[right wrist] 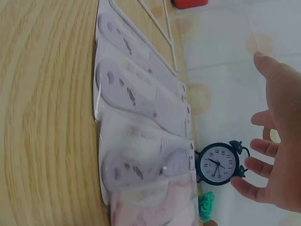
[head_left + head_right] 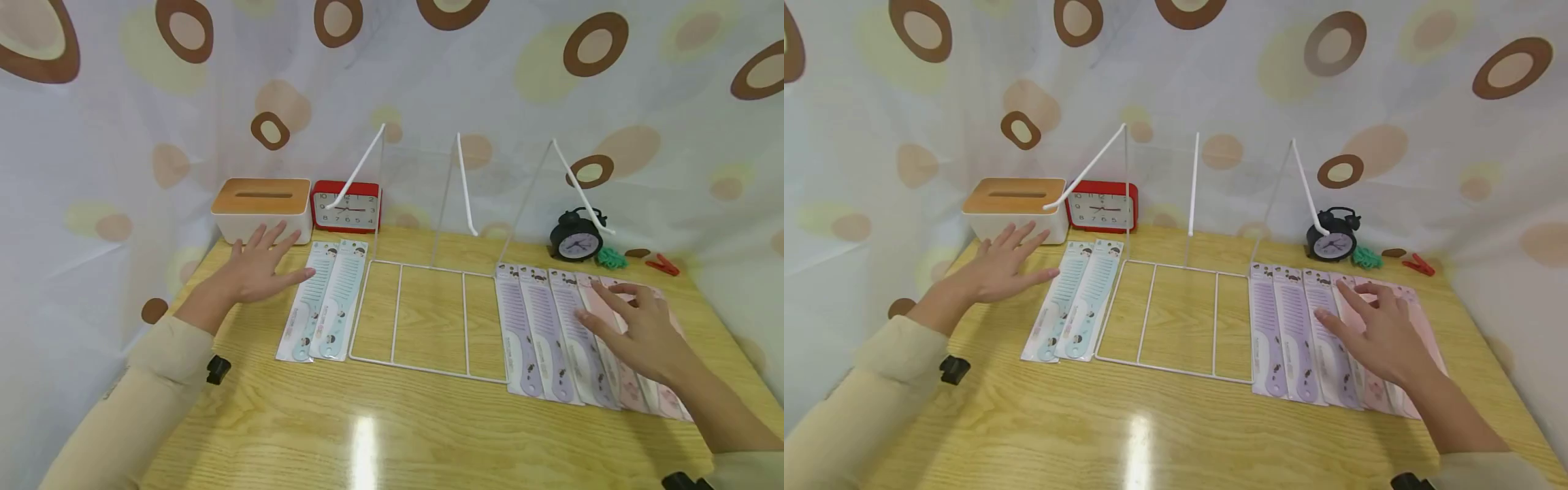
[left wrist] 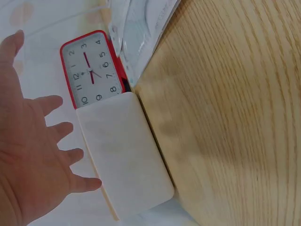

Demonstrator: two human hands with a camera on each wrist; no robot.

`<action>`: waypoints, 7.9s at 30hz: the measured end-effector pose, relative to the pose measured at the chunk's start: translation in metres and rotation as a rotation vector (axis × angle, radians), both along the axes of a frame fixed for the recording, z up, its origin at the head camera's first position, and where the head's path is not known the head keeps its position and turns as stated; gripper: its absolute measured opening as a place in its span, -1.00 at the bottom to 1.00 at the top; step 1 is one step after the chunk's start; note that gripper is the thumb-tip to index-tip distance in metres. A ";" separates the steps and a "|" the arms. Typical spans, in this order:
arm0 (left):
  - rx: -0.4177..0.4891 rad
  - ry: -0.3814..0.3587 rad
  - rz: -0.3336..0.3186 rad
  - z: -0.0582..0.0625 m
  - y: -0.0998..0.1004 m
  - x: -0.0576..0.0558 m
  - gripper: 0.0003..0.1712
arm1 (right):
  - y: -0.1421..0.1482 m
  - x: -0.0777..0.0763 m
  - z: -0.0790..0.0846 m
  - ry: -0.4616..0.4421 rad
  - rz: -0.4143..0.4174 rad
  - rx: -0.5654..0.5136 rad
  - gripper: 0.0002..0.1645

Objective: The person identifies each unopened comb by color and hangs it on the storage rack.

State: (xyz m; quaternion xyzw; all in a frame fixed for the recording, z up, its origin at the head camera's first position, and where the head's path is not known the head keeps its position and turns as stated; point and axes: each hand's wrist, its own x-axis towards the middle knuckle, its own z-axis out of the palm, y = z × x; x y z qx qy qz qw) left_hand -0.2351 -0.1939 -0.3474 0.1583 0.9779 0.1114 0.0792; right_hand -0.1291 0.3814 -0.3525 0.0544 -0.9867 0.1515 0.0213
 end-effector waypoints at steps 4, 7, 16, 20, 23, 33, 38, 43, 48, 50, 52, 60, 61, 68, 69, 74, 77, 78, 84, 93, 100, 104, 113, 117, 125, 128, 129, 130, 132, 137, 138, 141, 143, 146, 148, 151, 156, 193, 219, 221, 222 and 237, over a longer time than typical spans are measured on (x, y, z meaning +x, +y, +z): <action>0.042 -0.028 0.022 -0.008 -0.002 -0.010 0.09 | -0.009 -0.002 -0.003 -0.062 0.002 -0.082 -0.10; 0.095 -0.046 0.033 -0.014 -0.003 -0.019 0.10 | -0.018 -0.003 -0.006 -0.105 0.016 -0.135 -0.10; 0.261 -0.109 0.052 -0.031 -0.002 -0.044 0.04 | -0.047 -0.001 -0.026 -0.189 0.071 -0.269 -0.08; 0.330 -0.157 0.068 -0.036 -0.002 -0.054 0.00 | -0.057 0.000 -0.036 -0.225 0.085 -0.354 -0.11; 0.383 -0.188 0.064 -0.040 -0.001 -0.063 -0.04 | -0.063 0.001 -0.044 -0.231 0.093 -0.399 -0.13; 0.443 -0.264 0.025 -0.056 0.000 -0.082 -0.14 | -0.076 0.006 -0.065 -0.251 0.124 -0.573 -0.13; 0.421 -0.286 0.016 -0.059 0.005 -0.087 -0.12 | -0.077 0.010 -0.076 -0.259 0.123 -0.613 -0.13; 0.339 -0.292 0.015 -0.058 0.010 -0.091 -0.07 | -0.076 0.010 -0.081 -0.247 0.156 -0.612 -0.11; 0.277 -0.302 0.014 -0.056 0.012 -0.093 -0.05 | -0.073 0.007 -0.079 -0.272 0.188 -0.612 -0.07; 0.273 -0.308 0.016 -0.055 0.008 -0.092 -0.05 | -0.074 0.005 -0.078 -0.306 0.202 -0.625 -0.04; 0.294 -0.311 0.010 -0.056 0.004 -0.091 -0.07 | -0.075 0.003 -0.078 -0.332 0.216 -0.641 -0.01; 0.414 -0.265 0.034 -0.054 0.000 -0.081 -0.18 | -0.073 0.002 -0.077 -0.343 0.209 -0.649 0.05; 0.420 -0.245 0.035 -0.054 -0.001 -0.080 -0.23 | -0.073 0.003 -0.077 -0.342 0.203 -0.651 0.05; 0.445 -0.122 0.111 -0.056 -0.012 -0.071 -0.65 | -0.069 0.006 -0.078 -0.336 0.184 -0.642 0.04; 0.455 -0.115 0.122 -0.054 -0.015 -0.069 -0.66 | -0.069 0.006 -0.079 -0.335 0.185 -0.641 0.04; 0.599 -0.143 0.100 -0.035 -0.025 -0.057 -0.63 | -0.068 0.004 -0.081 -0.338 0.194 -0.646 0.04; 0.732 -0.217 0.074 -0.018 -0.024 -0.047 -0.63 | -0.067 0.003 -0.080 -0.342 0.203 -0.653 0.04; 0.772 -0.239 0.068 -0.012 -0.023 -0.044 -0.64 | -0.067 0.003 -0.080 -0.341 0.205 -0.652 0.05; 0.933 -0.221 0.009 0.026 -0.008 -0.012 -0.91 | -0.067 0.004 -0.080 -0.348 0.194 -0.647 0.06; 1.340 0.036 -0.376 0.083 0.024 0.035 -0.73 | -0.069 0.003 -0.081 -0.331 0.167 -0.631 0.05; 1.355 0.131 -0.403 0.103 0.044 0.048 -0.86 | -0.069 0.002 -0.081 -0.319 0.166 -0.637 0.03; 1.371 0.192 -0.416 0.105 0.050 0.053 -0.89 | -0.069 0.002 -0.082 -0.327 0.171 -0.647 0.03; 1.405 0.233 -0.361 0.109 0.053 0.056 -0.85 | -0.070 0.003 -0.078 -0.343 0.147 -0.634 0.03; 1.376 0.181 -0.343 0.108 0.053 0.053 -0.85 | -0.071 0.003 -0.078 -0.344 0.154 -0.638 0.03; 1.257 0.147 -0.247 0.098 0.056 0.038 -0.79 | -0.070 0.004 -0.077 -0.339 0.172 -0.650 0.01; 1.234 0.137 -0.181 0.092 0.061 0.027 -0.79 | -0.070 0.005 -0.076 -0.329 0.175 -0.656 0.00; 1.243 0.127 -0.166 0.090 0.063 0.024 -0.81 | -0.070 0.005 -0.076 -0.328 0.173 -0.658 0.00; 1.252 0.121 -0.153 0.088 0.064 0.020 -0.82 | -0.070 0.006 -0.076 -0.330 0.171 -0.663 0.00; 1.254 0.112 -0.124 0.083 0.068 0.012 -0.85 | -0.070 0.006 -0.077 -0.333 0.174 -0.668 0.00; 1.171 0.110 -0.038 0.074 0.076 -0.010 -0.81 | -0.069 0.005 -0.079 -0.322 0.166 -0.650 -0.01; 1.142 0.115 -0.017 0.073 0.077 -0.014 -0.79 | -0.069 0.005 -0.079 -0.317 0.167 -0.644 -0.02; 1.122 0.120 0.022 0.069 0.079 -0.026 -0.75 | -0.069 0.005 -0.079 -0.306 0.168 -0.637 -0.02; 1.134 0.125 0.045 0.069 0.081 -0.034 -0.74 | -0.070 0.004 -0.080 -0.304 0.173 -0.642 -0.02; 1.145 0.139 0.059 0.068 0.084 -0.044 -0.74 | -0.071 0.004 -0.080 -0.303 0.189 -0.647 -0.01; 1.144 0.150 0.067 0.068 0.087 -0.049 -0.74 | -0.071 0.003 -0.080 -0.307 0.185 -0.650 0.00; 1.103 0.173 0.076 0.067 0.090 -0.055 -0.69 | -0.072 0.003 -0.081 -0.312 0.172 -0.645 0.00; 1.068 0.201 0.087 0.062 0.090 -0.060 -0.62 | -0.072 0.003 -0.082 -0.317 0.165 -0.643 0.00; 0.527 -0.368 -0.077 -0.076 0.032 -0.092 0.05 | -0.070 0.004 -0.085 -0.332 0.182 -0.656 0.00; 0.536 -0.207 -0.055 -0.074 0.017 -0.074 -0.54 | -0.068 0.003 -0.085 -0.341 0.165 -0.672 0.03; 0.540 -0.223 -0.071 -0.065 0.017 -0.069 -0.56 | -0.067 0.003 -0.085 -0.343 0.162 -0.674 0.03; 0.561 -0.241 -0.088 -0.060 0.017 -0.067 -0.60 | -0.067 0.003 -0.085 -0.342 0.162 -0.673 0.03; 1.018 -0.209 -0.470 0.014 0.008 -0.023 -0.85 | -0.068 0.003 -0.084 -0.339 0.157 -0.656 0.03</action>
